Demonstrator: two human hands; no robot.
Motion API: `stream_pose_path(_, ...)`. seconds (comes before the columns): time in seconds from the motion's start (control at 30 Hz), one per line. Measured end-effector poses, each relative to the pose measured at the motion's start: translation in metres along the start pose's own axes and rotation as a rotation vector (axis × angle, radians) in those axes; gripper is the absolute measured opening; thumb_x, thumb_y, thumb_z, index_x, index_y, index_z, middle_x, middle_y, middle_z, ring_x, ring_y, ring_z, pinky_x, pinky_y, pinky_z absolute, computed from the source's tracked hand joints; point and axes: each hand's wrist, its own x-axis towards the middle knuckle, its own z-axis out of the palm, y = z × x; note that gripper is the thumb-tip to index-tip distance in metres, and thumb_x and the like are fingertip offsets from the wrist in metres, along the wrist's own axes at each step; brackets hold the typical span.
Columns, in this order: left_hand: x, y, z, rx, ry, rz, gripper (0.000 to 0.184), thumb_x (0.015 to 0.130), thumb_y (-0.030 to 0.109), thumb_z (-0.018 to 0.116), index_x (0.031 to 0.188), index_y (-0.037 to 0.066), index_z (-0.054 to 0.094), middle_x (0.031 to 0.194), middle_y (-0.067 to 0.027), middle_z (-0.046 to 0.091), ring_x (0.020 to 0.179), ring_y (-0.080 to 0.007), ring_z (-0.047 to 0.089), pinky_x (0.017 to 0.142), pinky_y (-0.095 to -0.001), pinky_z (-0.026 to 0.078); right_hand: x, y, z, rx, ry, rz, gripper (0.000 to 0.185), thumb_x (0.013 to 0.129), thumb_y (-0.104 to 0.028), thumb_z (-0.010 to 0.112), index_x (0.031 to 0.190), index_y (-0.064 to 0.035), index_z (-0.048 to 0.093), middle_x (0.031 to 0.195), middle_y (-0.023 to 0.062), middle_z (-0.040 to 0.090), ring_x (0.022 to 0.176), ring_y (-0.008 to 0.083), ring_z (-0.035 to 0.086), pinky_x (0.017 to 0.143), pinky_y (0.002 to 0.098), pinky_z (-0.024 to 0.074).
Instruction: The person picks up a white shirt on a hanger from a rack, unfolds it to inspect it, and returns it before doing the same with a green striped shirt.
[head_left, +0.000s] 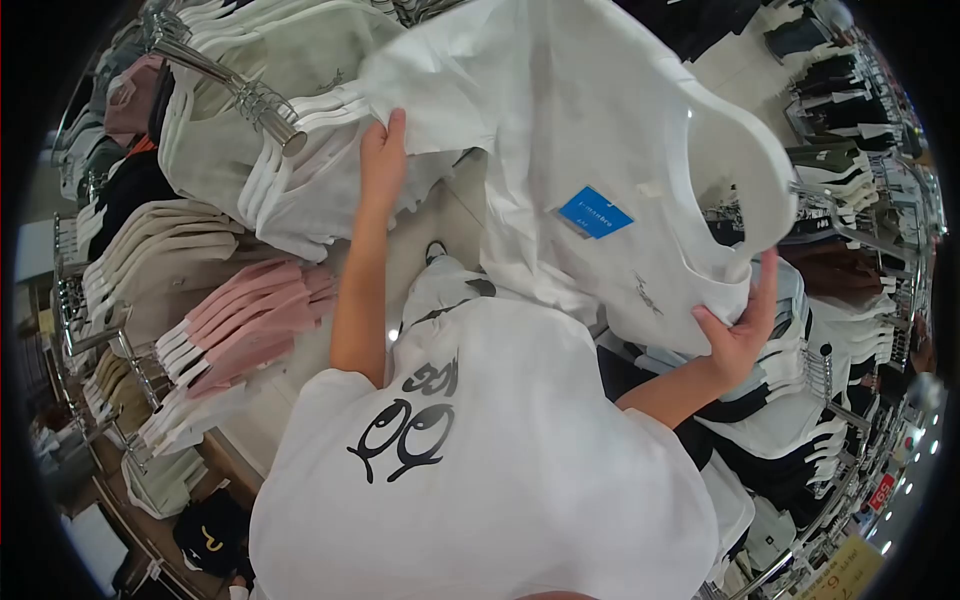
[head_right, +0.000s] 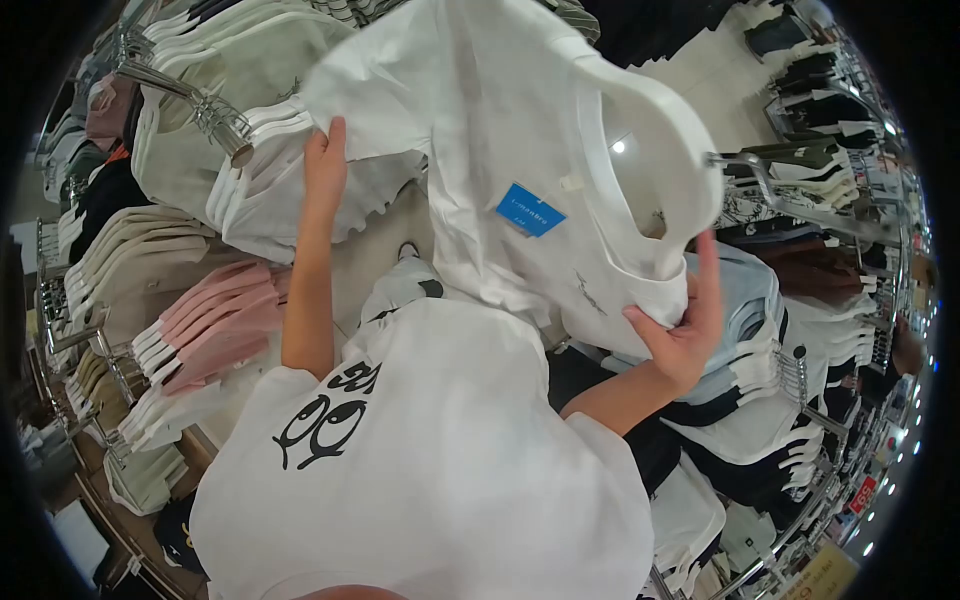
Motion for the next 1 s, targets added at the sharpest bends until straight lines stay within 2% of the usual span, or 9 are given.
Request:
stream_pose_path(0.1, 0.014, -0.034, -0.008, 0.752, 0.191, 0.186, 0.033, 0.098, 0.021, 0.064, 0.118, -0.005, 0.059, 0.108, -0.0125, 0.068, 0.098, -0.0193, 0.067, 0.077, -0.0303, 0.055, -0.006, 0.006, -0.008, -0.05, -0.082, -0.003, 0.093, 0.062, 0.003, 0.083, 0.145, 0.0093, 0.041, 0.122, 0.0183, 0.066, 0.111, 0.0219, 0.063, 0.096, 0.0319, 0.0469)
stream_pose_path(0.17, 0.014, -0.046, 0.003, 0.197, 0.195, 0.524, 0.034, 0.097, 0.018, 0.066, 0.12, -0.005, 0.058, 0.11, -0.0118, 0.068, 0.094, -0.0163, 0.067, 0.076, -0.0279, 0.052, -0.01, 0.008, -0.014, -0.043, -0.13, -0.013, 0.09, 0.062, 0.003, 0.084, 0.143, 0.0091, 0.045, 0.123, 0.0184, 0.066, 0.112, 0.0217, 0.063, 0.096, 0.0321, 0.0468)
stream_pose_path(0.2, 0.013, -0.046, 0.005, 0.197, 0.197, 0.526, 0.034, 0.097, 0.018, 0.066, 0.12, -0.005, 0.058, 0.11, -0.0118, 0.068, 0.094, -0.0163, 0.067, 0.076, -0.0279, 0.052, -0.013, 0.009, -0.018, -0.038, -0.177, -0.018, 0.087, 0.061, 0.002, 0.085, 0.14, 0.0088, 0.049, 0.123, 0.0185, 0.065, 0.112, 0.0216, 0.063, 0.096, 0.0322, 0.0467)
stream_pose_path(0.4, 0.009, -0.041, 0.007, 0.068, 0.208, 0.258, 0.043, 0.094, 0.02, 0.069, 0.13, -0.001, 0.058, 0.115, -0.0115, 0.067, 0.096, -0.0168, 0.064, 0.08, -0.0295, 0.052, -0.026, 0.014, -0.039, -0.073, -0.213, -0.053, 0.087, 0.06, 0.0, 0.088, 0.139, 0.0067, 0.051, 0.116, 0.0161, 0.067, 0.109, 0.0214, 0.064, 0.094, 0.033, 0.0481)
stream_pose_path(0.57, 0.024, -0.042, -0.003, -0.037, -0.025, -0.049, 0.039, 0.1, 0.03, 0.058, 0.128, 0.004, 0.062, 0.122, -0.0064, 0.065, 0.112, -0.0202, 0.06, 0.088, -0.0386, 0.051, -0.036, 0.017, -0.055, -0.111, -0.216, -0.122, 0.082, 0.058, -0.007, 0.091, 0.132, 0.0072, 0.057, 0.11, 0.0134, 0.068, 0.1, 0.0198, 0.066, 0.087, 0.031, 0.0492)
stream_pose_path(0.73, 0.039, -0.054, -0.003, -0.268, -0.155, -0.098, 0.042, 0.101, 0.035, 0.054, 0.128, 0.004, 0.06, 0.122, -0.0084, 0.065, 0.113, -0.0237, 0.06, 0.093, -0.0438, 0.049, -0.039, 0.013, -0.064, -0.143, -0.283, -0.185, 0.08, 0.06, -0.005, 0.087, 0.131, 0.0134, 0.053, 0.113, 0.0148, 0.067, 0.102, 0.0198, 0.064, 0.091, 0.0302, 0.0465)
stream_pose_path(0.8, 0.042, -0.055, 0.0, -0.352, -0.152, -0.11, 0.041, 0.1, 0.035, 0.055, 0.125, 0.003, 0.061, 0.12, -0.0091, 0.066, 0.113, -0.0237, 0.06, 0.094, -0.0431, 0.049, -0.036, 0.008, -0.058, -0.108, -0.245, -0.192, 0.07, 0.06, -0.012, 0.091, 0.119, 0.011, 0.062, 0.095, 0.0136, 0.071, 0.083, 0.0176, 0.067, 0.076, 0.0275, 0.0495)
stream_pose_path(0.9, 0.042, -0.045, 0.0, -0.629, -0.273, -0.173, 0.047, 0.098, 0.038, 0.055, 0.128, 0.003, 0.057, 0.126, -0.0108, 0.062, 0.117, -0.0273, 0.058, 0.101, -0.0472, 0.046, -0.03, 0.0, -0.05, -0.053, -0.261, -0.204, 0.065, 0.062, -0.01, 0.09, 0.117, 0.0122, 0.063, 0.09, 0.0136, 0.072, 0.079, 0.0175, 0.067, 0.073, 0.0276, 0.0501)
stream_pose_path(1.0, 0.034, -0.026, -0.012, -0.71, -0.434, -0.5, 0.053, 0.095, 0.038, 0.06, 0.132, 0.001, 0.052, 0.132, -0.015, 0.056, 0.122, -0.0321, 0.055, 0.107, -0.0497, 0.042, -0.031, 0.0, -0.05, -0.05, -0.262, -0.201, 0.062, 0.062, -0.006, 0.088, 0.116, 0.0122, 0.064, 0.092, 0.0154, 0.072, 0.08, 0.0199, 0.069, 0.074, 0.0285, 0.0506)
